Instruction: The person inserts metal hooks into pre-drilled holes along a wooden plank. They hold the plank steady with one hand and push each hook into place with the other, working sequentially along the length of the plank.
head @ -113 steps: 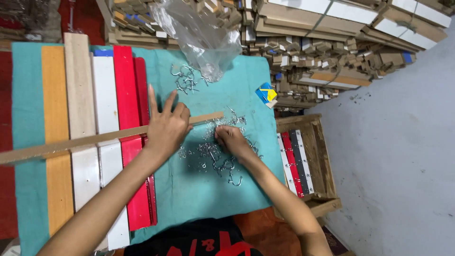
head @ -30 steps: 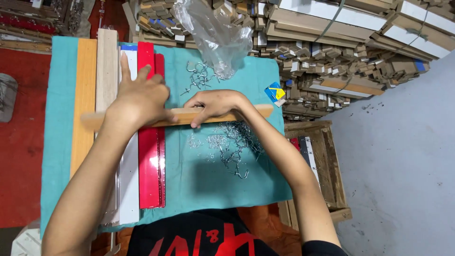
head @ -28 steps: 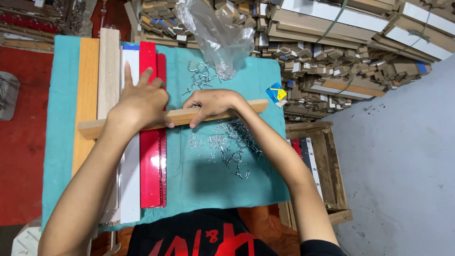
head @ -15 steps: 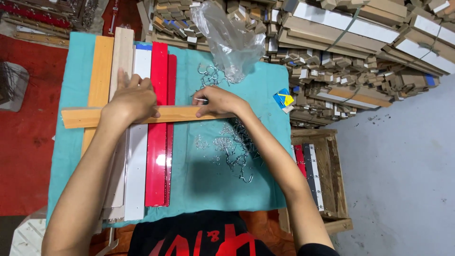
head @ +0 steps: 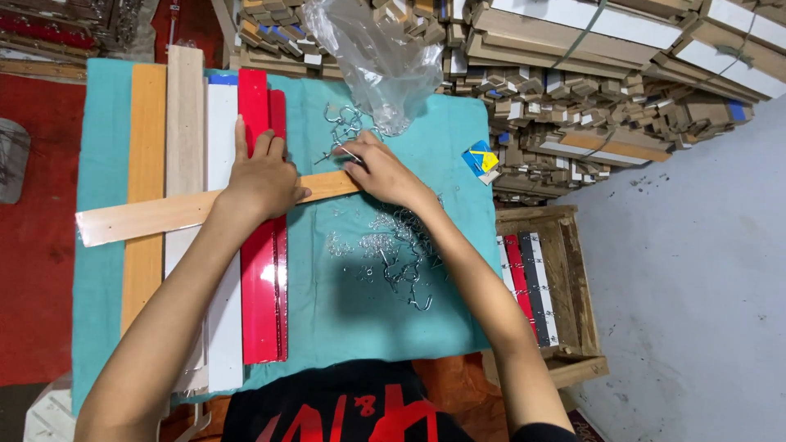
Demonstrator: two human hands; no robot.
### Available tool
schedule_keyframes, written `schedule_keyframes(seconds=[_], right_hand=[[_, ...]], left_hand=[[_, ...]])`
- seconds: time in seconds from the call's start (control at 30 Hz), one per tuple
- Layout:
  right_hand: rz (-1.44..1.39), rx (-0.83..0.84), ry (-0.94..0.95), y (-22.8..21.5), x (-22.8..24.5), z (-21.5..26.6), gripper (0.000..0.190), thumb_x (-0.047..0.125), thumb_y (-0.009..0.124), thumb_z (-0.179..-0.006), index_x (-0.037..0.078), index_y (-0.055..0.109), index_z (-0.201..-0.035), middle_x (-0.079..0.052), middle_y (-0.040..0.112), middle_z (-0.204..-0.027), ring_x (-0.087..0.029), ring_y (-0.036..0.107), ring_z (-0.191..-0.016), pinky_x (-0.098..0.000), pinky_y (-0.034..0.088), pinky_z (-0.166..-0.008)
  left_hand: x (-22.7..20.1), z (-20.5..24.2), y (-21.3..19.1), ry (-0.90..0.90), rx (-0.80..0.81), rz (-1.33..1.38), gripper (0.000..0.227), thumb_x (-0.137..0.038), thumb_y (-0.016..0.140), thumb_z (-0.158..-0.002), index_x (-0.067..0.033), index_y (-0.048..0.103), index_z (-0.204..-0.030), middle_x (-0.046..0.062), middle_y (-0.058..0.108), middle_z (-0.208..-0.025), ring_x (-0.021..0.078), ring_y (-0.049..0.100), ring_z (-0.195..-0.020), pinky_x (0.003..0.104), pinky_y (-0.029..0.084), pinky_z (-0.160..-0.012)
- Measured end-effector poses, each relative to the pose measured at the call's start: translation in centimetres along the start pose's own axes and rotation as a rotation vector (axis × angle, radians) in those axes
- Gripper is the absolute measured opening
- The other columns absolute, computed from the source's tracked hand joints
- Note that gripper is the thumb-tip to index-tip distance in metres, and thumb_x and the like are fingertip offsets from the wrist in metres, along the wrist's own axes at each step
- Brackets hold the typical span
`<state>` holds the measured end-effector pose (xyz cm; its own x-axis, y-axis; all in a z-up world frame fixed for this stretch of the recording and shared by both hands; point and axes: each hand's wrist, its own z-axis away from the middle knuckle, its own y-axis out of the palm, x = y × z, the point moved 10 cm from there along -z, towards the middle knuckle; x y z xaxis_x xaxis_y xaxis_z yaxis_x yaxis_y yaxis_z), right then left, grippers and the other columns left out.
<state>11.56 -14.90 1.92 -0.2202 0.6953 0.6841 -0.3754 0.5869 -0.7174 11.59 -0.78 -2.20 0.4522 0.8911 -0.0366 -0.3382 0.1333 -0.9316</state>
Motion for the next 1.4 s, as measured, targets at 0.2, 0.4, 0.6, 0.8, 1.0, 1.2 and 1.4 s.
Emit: schedule_keyframes(seconds=[0.2,0.4,0.6,0.8,1.0,1.2,1.4], right_hand=[[0.0,0.11,0.136,1.9,-4.4,5.6,0.02,0.011,0.055,-0.102,-0.001,0.06,-0.117,-0.014,0.046,-0.106,-0.042,0.059,-0.109,-0.05,0.049,-0.099],[-0.166,-0.104,0.171,-0.6,-4.8,7.7,0.018,0.016,0.059,-0.104,0.01,0.071,-0.117,-0.018,0.064,-0.107,-0.037,0.067,-0.107,-0.0491,0.052,-0.096],[-0.608,-0.118,0.238,2.2,-10.1,8.7,0.041,-0.003,0.063,-0.096,0.002,0.057,-0.136,-0.01,0.064,-0.078,-0.011,0.052,-0.045,-0.0246,0.044,-0.045],[-0.575,-0.198,0.287,2.9,-11.2,9.1,0.028,-0.002,0.064,-0.096,0.003,0.063,-0.124,-0.015,0.074,-0.094,-0.014,0.063,-0.054,-0.0261,0.05,-0.053],[-0.288,-0.248,0.382,2.0,-11.7,9.6,0.014,0.012,0.065,-0.1,0.012,0.071,-0.113,-0.005,0.079,-0.09,-0.016,0.074,-0.068,-0.0316,0.057,-0.067],[-0.212,-0.277,0.433,1.9,-12.9,10.1,0.011,0.017,0.069,-0.096,0.017,0.072,-0.107,0.0,0.079,-0.086,-0.015,0.072,-0.064,-0.0318,0.056,-0.068],[-0.182,-0.277,0.424,1.9,-11.7,10.3,0.02,0.016,0.072,-0.094,0.016,0.076,-0.114,-0.008,0.079,-0.094,-0.026,0.072,-0.077,-0.0407,0.056,-0.079]], left_hand=[[-2.5,0.2,-1.2,0.056,-0.131,-0.005,0.074,-0.071,0.054,-0.091,-0.0085,0.068,-0.129,0.015,0.042,-0.151,0.0366,0.015,-0.156,0.065,-0.014,-0.122],[-7.2,-1.3,-0.6,0.204,-0.238,0.01,0.064,-0.058,0.057,-0.097,-0.0039,0.064,-0.131,0.017,0.053,-0.143,0.035,0.029,-0.152,0.064,-0.009,-0.122],[-7.3,0.0,-1.2,0.233,-0.42,-0.001,0.056,-0.056,0.072,-0.085,-0.0118,0.07,-0.12,0.016,0.06,-0.135,0.0394,0.036,-0.15,0.071,-0.005,-0.121],[-7.9,1.2,-2.0,0.238,-0.586,-0.057,0.045,-0.041,0.081,-0.08,-0.0124,0.071,-0.114,0.015,0.063,-0.129,0.0387,0.042,-0.147,0.072,0.001,-0.122],[-8.8,1.6,-2.9,0.259,-0.61,-0.089,0.043,-0.039,0.082,-0.078,-0.0096,0.074,-0.108,0.015,0.066,-0.121,0.0383,0.049,-0.142,0.074,0.005,-0.119],[-9.1,1.7,-2.3,0.256,-0.616,-0.103,0.031,-0.026,0.079,-0.082,-0.0073,0.073,-0.107,0.013,0.064,-0.119,0.0396,0.046,-0.144,0.076,0.005,-0.118],[-9.0,1.9,-1.9,0.245,-0.702,-0.116,0.027,-0.009,0.081,-0.082,-0.0097,0.068,-0.105,0.012,0.066,-0.109,0.0389,0.053,-0.14,0.075,-0.001,-0.118]])
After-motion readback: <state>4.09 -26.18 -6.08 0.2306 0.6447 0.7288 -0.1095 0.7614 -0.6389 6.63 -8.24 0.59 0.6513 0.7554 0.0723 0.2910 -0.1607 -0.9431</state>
